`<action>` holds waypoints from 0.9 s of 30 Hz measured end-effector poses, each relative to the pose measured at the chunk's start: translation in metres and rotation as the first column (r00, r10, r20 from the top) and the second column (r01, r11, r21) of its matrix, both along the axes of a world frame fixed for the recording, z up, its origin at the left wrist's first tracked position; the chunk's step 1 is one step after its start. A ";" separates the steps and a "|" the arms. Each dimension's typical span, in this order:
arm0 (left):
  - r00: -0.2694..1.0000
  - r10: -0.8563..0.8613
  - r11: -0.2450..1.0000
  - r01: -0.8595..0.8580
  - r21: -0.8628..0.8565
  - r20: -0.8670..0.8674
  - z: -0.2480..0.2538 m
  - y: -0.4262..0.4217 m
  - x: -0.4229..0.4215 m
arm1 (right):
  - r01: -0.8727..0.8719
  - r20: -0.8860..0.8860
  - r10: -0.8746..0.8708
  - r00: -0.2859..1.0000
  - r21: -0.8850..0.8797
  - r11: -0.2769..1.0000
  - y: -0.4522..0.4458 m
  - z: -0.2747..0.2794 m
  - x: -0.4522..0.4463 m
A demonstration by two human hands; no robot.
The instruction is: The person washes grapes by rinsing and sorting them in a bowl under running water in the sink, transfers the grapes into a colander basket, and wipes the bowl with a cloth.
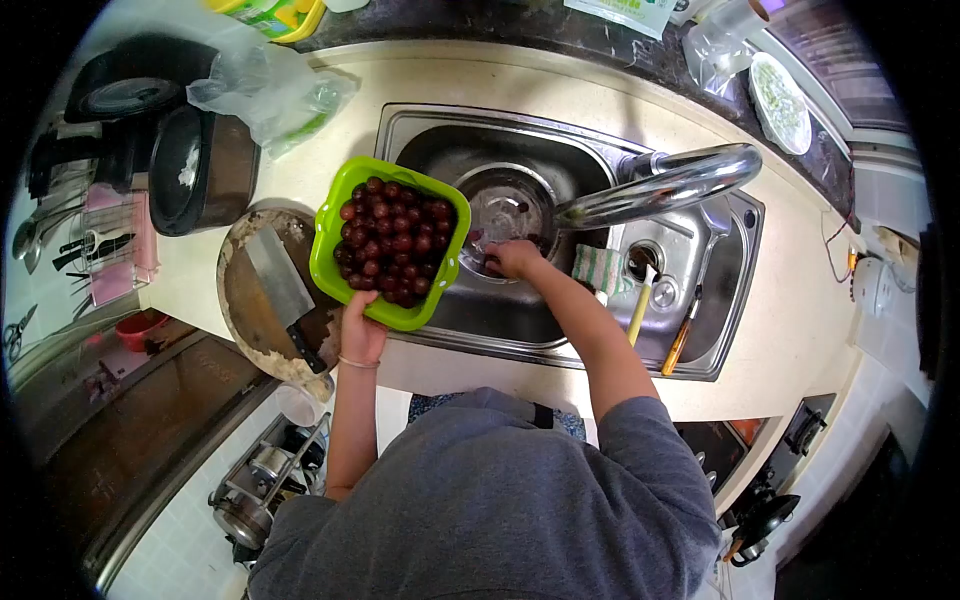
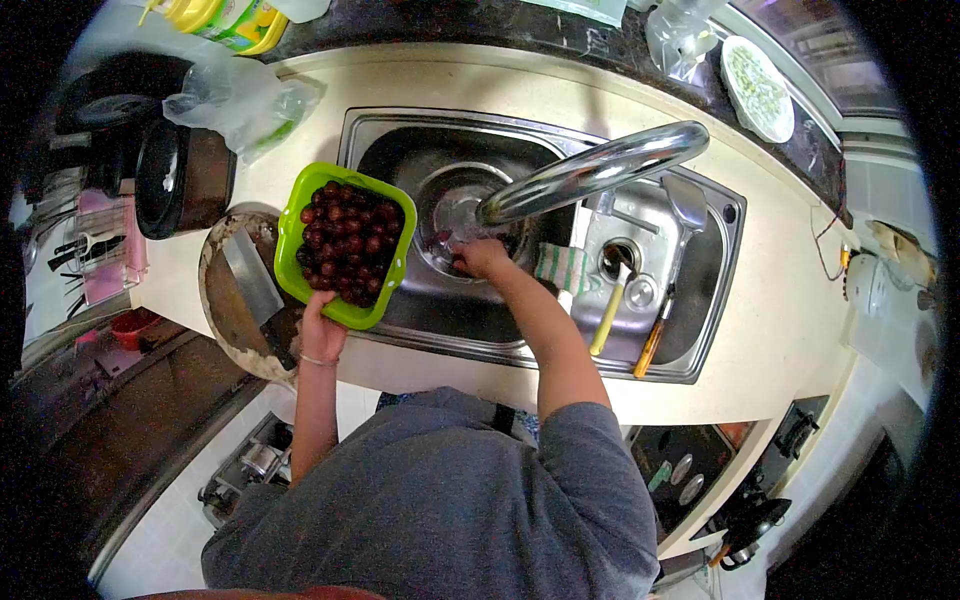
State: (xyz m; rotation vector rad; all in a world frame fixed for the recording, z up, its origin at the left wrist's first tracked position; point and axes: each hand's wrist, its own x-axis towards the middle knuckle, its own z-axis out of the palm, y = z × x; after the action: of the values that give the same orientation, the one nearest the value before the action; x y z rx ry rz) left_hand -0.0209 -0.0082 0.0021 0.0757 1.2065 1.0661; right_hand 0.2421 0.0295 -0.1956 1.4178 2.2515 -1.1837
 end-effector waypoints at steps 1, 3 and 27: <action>1.000 -0.006 1.000 0.006 0.001 0.007 -0.001 -0.001 -0.001 | -0.010 0.051 0.009 0.999 0.003 1.000 0.000 -0.003 -0.003; 1.000 -0.004 1.000 0.004 0.020 0.006 -0.001 -0.003 -0.002 | -0.022 0.100 0.021 0.995 0.009 1.000 -0.001 -0.007 -0.007; 0.994 -0.106 0.992 0.106 0.064 -0.006 -0.017 -0.017 0.015 | 0.601 -0.708 -0.234 0.666 0.324 0.731 0.022 0.261 -0.049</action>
State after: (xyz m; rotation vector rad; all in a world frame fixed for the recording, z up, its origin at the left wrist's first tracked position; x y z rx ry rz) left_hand -0.0062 -0.0253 -0.0152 0.1891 1.1578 1.0118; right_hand 0.1933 0.0515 0.0650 2.1454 2.9907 -1.3863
